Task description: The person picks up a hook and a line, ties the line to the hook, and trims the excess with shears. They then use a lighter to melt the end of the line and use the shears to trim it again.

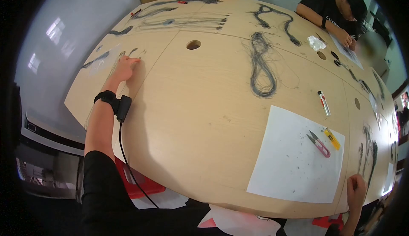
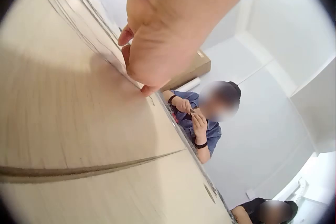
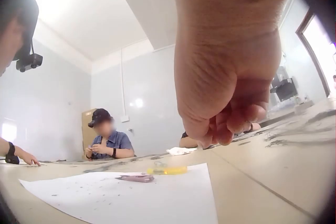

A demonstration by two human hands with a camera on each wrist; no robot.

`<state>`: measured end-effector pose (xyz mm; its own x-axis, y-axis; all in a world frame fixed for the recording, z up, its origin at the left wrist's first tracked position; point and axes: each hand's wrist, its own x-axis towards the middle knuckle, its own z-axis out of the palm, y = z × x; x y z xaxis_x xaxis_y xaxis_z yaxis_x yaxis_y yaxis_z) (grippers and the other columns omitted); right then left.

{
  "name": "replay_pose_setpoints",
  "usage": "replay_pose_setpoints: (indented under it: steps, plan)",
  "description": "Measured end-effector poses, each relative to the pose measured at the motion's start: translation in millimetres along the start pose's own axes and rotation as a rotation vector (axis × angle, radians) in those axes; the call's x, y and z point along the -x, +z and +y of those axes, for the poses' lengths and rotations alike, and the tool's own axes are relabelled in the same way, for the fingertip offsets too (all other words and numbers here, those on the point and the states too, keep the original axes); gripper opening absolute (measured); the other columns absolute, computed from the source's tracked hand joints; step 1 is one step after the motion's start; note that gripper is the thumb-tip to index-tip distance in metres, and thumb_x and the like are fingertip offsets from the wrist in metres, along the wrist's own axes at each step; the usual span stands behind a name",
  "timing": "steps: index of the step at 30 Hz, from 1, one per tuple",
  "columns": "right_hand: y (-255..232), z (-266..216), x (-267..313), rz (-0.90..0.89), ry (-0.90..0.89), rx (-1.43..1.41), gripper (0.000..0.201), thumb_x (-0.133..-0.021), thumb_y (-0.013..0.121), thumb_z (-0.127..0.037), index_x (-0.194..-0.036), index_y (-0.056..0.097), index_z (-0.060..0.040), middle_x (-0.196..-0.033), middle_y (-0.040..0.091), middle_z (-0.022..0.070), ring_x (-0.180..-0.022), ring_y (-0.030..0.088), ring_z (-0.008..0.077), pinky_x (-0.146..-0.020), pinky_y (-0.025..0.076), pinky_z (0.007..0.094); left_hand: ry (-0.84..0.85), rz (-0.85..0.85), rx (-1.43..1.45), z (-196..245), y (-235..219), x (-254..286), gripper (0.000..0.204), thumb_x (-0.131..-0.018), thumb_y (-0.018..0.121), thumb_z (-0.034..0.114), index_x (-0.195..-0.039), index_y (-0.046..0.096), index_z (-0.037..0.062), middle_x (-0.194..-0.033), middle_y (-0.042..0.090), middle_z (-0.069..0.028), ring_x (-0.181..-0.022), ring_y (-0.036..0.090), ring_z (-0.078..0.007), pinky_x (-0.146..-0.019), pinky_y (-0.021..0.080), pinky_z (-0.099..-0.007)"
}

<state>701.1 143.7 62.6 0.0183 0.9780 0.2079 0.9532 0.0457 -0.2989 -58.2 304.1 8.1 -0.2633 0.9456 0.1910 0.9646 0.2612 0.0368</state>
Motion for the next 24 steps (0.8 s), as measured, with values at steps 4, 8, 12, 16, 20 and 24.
replay_pose_setpoints:
  steps: [4, 8, 12, 16, 20, 24]
  plan:
    - [2.3, -0.6, -2.2, -0.012, 0.02, -0.036, 0.009, -0.072, 0.051, 0.0, -0.066, 0.043, 0.0008, -0.053, 0.037, 0.0029, -0.048, 0.035, 0.0089, -0.044, 0.029, 0.0229, -0.014, 0.084, 0.027, 0.5, -5.2, 4.5, 0.041, -0.068, 0.046, -0.002, -0.1, 0.056, 0.0222, -0.107, 0.043, -0.0085, -0.102, 0.039, -0.0287, -0.084, 0.038, -0.0364]
    - [2.8, -2.2, -3.8, -0.053, 0.092, -0.034, 0.011, -0.073, 0.052, -0.001, -0.066, 0.043, -0.0001, -0.054, 0.035, 0.0016, -0.049, 0.033, 0.0078, -0.045, 0.028, 0.0223, -0.049, -0.028, -0.06, 7.8, -10.0, 6.4, 0.042, -0.069, 0.046, -0.002, -0.101, 0.054, 0.0233, -0.108, 0.042, -0.008, -0.103, 0.039, -0.0287, -0.084, 0.038, -0.0361]
    - [6.4, 5.3, 4.2, -0.023, 0.075, -0.027, 0.011, -0.072, 0.052, -0.001, -0.066, 0.043, 0.0006, -0.053, 0.037, 0.0019, -0.048, 0.034, 0.0079, -0.044, 0.028, 0.0225, -0.056, -0.026, -0.091, 18.4, -6.0, -5.8, 0.043, -0.07, 0.046, 0.0, -0.105, 0.052, 0.0247, -0.11, 0.041, -0.0088, -0.105, 0.038, -0.0294, -0.084, 0.038, -0.0367]
    - [3.1, 10.9, 11.9, -0.046, 0.102, -0.034, 0.01, -0.072, 0.052, -0.002, -0.067, 0.044, 0.0012, -0.053, 0.039, 0.0031, -0.048, 0.036, 0.0085, -0.045, 0.03, 0.0227, -0.076, -0.068, -0.064, 17.2, 1.0, -13.1, 0.043, -0.07, 0.046, 0.002, -0.107, 0.051, 0.0234, -0.114, 0.039, -0.0091, -0.106, 0.036, -0.03, -0.084, 0.038, -0.0373]
    - [5.9, 16.9, 10.8, -0.009, 0.041, 0.016, 0.008, -0.072, 0.052, -0.003, -0.069, 0.047, 0.0009, -0.053, 0.041, 0.0041, -0.048, 0.038, 0.0092, -0.046, 0.032, 0.0232, -0.021, 0.027, -0.085, -1.5, 0.3, -8.2, 0.04, -0.068, 0.049, 0.007, -0.106, 0.052, 0.0173, -0.108, 0.044, -0.0139, -0.101, 0.041, -0.0333, -0.083, 0.038, -0.0402]
    - [12.6, 21.6, 6.5, 0.011, 0.016, -0.071, 0.006, -0.072, 0.054, -0.004, -0.071, 0.049, -0.0004, -0.055, 0.043, 0.0048, -0.05, 0.041, 0.0105, -0.047, 0.034, 0.0245, 0.301, 0.08, 0.005, -22.0, -2.9, -6.2, 0.05, -0.061, 0.058, 0.013, -0.11, 0.048, 0.0081, -0.109, 0.046, -0.0163, -0.104, 0.04, -0.0319, -0.09, 0.03, -0.0395]
